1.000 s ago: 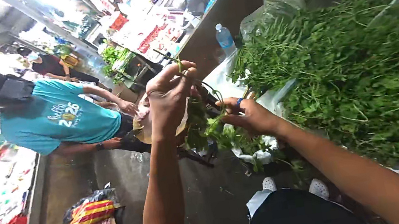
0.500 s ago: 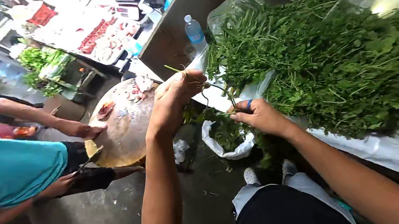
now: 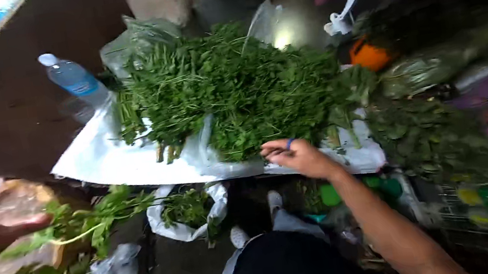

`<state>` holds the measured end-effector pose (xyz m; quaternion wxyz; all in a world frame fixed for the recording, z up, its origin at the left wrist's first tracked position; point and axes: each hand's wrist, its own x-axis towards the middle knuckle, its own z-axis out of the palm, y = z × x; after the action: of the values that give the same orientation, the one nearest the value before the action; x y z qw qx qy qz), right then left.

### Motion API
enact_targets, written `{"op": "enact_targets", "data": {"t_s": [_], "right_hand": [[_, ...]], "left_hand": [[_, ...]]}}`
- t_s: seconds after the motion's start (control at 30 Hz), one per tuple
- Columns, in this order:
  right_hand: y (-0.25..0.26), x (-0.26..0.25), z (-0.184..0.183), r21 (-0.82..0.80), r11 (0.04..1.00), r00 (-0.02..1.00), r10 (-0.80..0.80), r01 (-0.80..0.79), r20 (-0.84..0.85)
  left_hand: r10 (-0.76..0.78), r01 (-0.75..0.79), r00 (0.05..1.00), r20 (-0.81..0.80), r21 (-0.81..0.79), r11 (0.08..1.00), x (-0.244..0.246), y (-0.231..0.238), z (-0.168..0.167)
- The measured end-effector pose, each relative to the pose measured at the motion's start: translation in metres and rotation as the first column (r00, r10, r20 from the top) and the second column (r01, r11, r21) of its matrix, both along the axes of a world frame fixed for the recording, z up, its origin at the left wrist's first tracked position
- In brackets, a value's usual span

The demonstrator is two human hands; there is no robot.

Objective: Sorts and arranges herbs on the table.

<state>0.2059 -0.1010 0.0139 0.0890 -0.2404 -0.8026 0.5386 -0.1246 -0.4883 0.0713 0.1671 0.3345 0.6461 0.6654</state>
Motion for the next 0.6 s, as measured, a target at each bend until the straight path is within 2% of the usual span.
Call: {"op": "enact_targets", "data": {"t_s": [0.03, 0.07, 0.1, 0.17, 0.2, 0.23, 0.27, 0.3, 0.37, 0.43, 0.5, 0.53, 0.57, 0.6], "right_hand": [[0.033, 0.023, 0.0, 0.035, 0.993, 0.993, -0.112, 0.111, 0.029], [0.068, 0.046, -0.002, 0.092, 0.972, 0.973, -0.224, 0.218, 0.055], [0.102, 0.067, -0.005, 0.156, 0.933, 0.937, -0.341, 0.326, 0.082], [0.149, 0.096, -0.005, 0.292, 0.827, 0.841, -0.529, 0.48, 0.116], [0.159, 0.1, -0.001, 0.332, 0.801, 0.819, -0.56, 0.498, 0.123], [0.163, 0.097, 0.003, 0.353, 0.808, 0.832, -0.54, 0.471, 0.126], [0.163, 0.089, 0.005, 0.357, 0.842, 0.873, -0.472, 0.403, 0.127], [0.161, 0.081, 0.005, 0.363, 0.877, 0.915, -0.382, 0.314, 0.131], [0.167, 0.056, 0.006, 0.411, 0.894, 0.965, -0.239, 0.177, 0.105], [0.172, 0.028, 0.01, 0.477, 0.871, 0.989, -0.145, 0.119, 0.017], [0.164, -0.001, 0.015, 0.516, 0.856, 0.999, 0.041, -0.034, -0.002], [0.153, -0.017, 0.014, 0.504, 0.843, 0.983, 0.159, -0.186, 0.097], [0.142, -0.032, 0.005, 0.472, 0.802, 0.927, 0.264, -0.365, 0.267], [0.132, -0.045, -0.012, 0.43, 0.731, 0.831, 0.346, -0.53, 0.436]], "left_hand": [[0.113, -0.107, 0.993, 0.024, -0.192, 0.976, 0.027, 0.018, 0.025], [0.096, -0.081, 0.994, 0.043, -0.28, 0.957, 0.035, 0.024, 0.037], [0.122, -0.096, 0.989, 0.089, -0.255, 0.962, 0.038, 0.025, 0.034], [0.265, -0.262, 0.933, 0.243, -0.044, 0.964, 0.026, 0.015, -0.007], [0.055, -0.091, 0.954, 0.296, 0.109, 0.99, -0.004, -0.019, -0.043], [-0.098, 0.036, 0.949, 0.299, 0.206, 0.978, -0.024, -0.043, -0.07], [-0.016, -0.07, 0.939, 0.344, 0.237, 0.969, -0.019, -0.047, -0.078], [0.127, -0.212, 0.915, 0.384, 0.188, 0.959, -0.004, -0.041, -0.073], [0.408, -0.449, 0.854, 0.323, 0.061, 0.891, 0.031, -0.012, -0.041], [0.444, -0.464, 0.871, 0.211, 0.051, 0.885, 0.051, -0.016, -0.02], [0.401, -0.402, 0.914, 0.06, -0.005, 0.916, 0.072, -0.043, -0.005], [0.394, -0.392, 0.918, 0.047, -0.042, 0.919, 0.083, -0.058, -0.001], [0.384, -0.38, 0.922, 0.053, -0.07, 0.922, 0.092, -0.07, 0.002], [0.368, -0.362, 0.928, 0.058, -0.092, 0.928, 0.101, -0.068, 0.008]]}}
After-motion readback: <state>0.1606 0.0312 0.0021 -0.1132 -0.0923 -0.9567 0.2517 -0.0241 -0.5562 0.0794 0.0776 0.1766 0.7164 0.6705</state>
